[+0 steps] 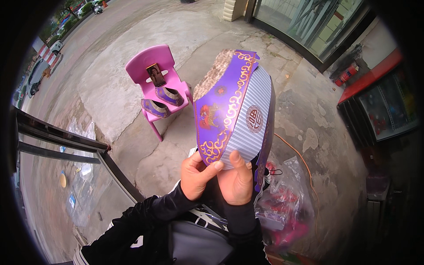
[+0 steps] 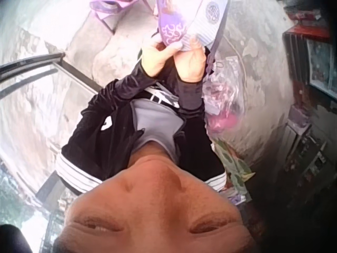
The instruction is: The person uses a hot glue gun to attach a purple decorative paper strip to a white corrugated base. They apply glue along the edges, press the paper into place, and trim excess material with scissors.
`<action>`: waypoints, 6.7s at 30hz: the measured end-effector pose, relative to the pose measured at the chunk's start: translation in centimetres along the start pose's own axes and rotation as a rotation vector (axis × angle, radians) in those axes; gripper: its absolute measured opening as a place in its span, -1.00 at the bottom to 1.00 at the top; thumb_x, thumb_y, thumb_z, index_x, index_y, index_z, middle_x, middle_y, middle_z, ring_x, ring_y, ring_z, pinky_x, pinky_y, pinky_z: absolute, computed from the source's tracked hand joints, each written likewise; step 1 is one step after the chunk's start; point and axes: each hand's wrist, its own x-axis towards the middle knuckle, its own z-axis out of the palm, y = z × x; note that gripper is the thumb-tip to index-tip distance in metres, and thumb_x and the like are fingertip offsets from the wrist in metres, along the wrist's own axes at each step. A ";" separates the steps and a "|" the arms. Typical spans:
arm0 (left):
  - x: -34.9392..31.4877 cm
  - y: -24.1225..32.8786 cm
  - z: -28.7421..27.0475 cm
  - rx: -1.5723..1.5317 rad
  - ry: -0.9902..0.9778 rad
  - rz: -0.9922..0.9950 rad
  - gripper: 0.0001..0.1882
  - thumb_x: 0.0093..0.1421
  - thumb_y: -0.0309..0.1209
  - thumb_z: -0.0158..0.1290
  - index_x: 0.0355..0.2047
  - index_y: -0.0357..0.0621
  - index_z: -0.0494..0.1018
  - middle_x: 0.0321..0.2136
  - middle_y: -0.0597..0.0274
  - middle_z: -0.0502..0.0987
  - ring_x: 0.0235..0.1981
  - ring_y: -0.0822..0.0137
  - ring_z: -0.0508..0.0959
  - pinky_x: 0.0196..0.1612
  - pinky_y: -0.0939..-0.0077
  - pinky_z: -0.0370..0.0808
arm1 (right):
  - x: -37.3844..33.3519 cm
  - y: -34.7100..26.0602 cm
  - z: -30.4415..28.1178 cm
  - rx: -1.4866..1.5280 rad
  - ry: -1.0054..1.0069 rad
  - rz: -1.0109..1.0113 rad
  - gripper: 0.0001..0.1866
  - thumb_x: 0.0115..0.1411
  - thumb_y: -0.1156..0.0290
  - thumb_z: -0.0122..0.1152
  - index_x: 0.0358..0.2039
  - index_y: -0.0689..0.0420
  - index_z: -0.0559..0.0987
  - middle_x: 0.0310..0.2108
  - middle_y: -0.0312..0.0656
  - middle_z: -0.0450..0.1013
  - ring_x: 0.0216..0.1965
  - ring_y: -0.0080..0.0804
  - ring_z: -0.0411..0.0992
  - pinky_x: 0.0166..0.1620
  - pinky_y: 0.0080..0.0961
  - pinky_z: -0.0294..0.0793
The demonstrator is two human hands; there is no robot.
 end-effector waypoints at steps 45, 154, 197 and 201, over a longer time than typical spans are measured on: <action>0.7 -0.2 -0.7 -0.133 -0.019 -0.041 -0.72 0.27 -0.48 0.07 -0.02 -0.28 0.43 -0.12 0.27 0.53 -0.09 0.49 0.47 0.05 0.55 0.36 | 0.6 0.7 0.6 -0.210 -0.001 -0.106 -0.60 0.17 0.47 0.18 0.02 0.29 0.45 -0.06 -0.16 0.48 -0.05 -0.43 0.44 0.08 -0.45 0.34; -0.2 -0.2 -2.2 -0.262 -0.156 -0.486 -0.79 0.27 -0.50 0.05 -0.09 -0.21 0.39 -0.26 0.31 0.48 -0.25 0.49 0.49 -0.16 0.53 0.49 | -9.4 -8.4 -4.5 -1.370 -0.054 -0.263 -0.79 0.11 0.54 0.15 -0.22 0.29 0.46 -0.34 -0.10 0.38 -0.37 -0.32 0.36 -0.25 -0.46 0.37; 1.0 -0.2 -3.6 -0.539 -0.128 -0.580 -0.77 0.30 -0.45 0.02 -0.05 -0.20 0.35 -0.25 0.29 0.47 -0.32 0.49 0.46 -0.20 0.53 0.44 | -9.7 -10.8 -4.5 -1.194 -0.034 -0.226 -0.48 0.06 0.33 0.37 -0.04 0.38 0.47 -0.22 0.02 0.53 -0.27 -0.30 0.55 -0.17 -0.48 0.51; 1.5 -0.2 -4.2 -0.569 -0.116 -0.557 -0.71 0.31 -0.45 0.00 0.01 -0.25 0.31 -0.22 0.27 0.45 -0.32 0.48 0.43 -0.18 0.53 0.44 | -7.5 -12.2 -5.6 -0.941 0.103 -0.424 -0.14 0.10 0.00 0.34 0.18 0.40 0.26 -0.47 -0.14 0.47 -0.57 -0.59 0.35 -0.45 -0.68 0.34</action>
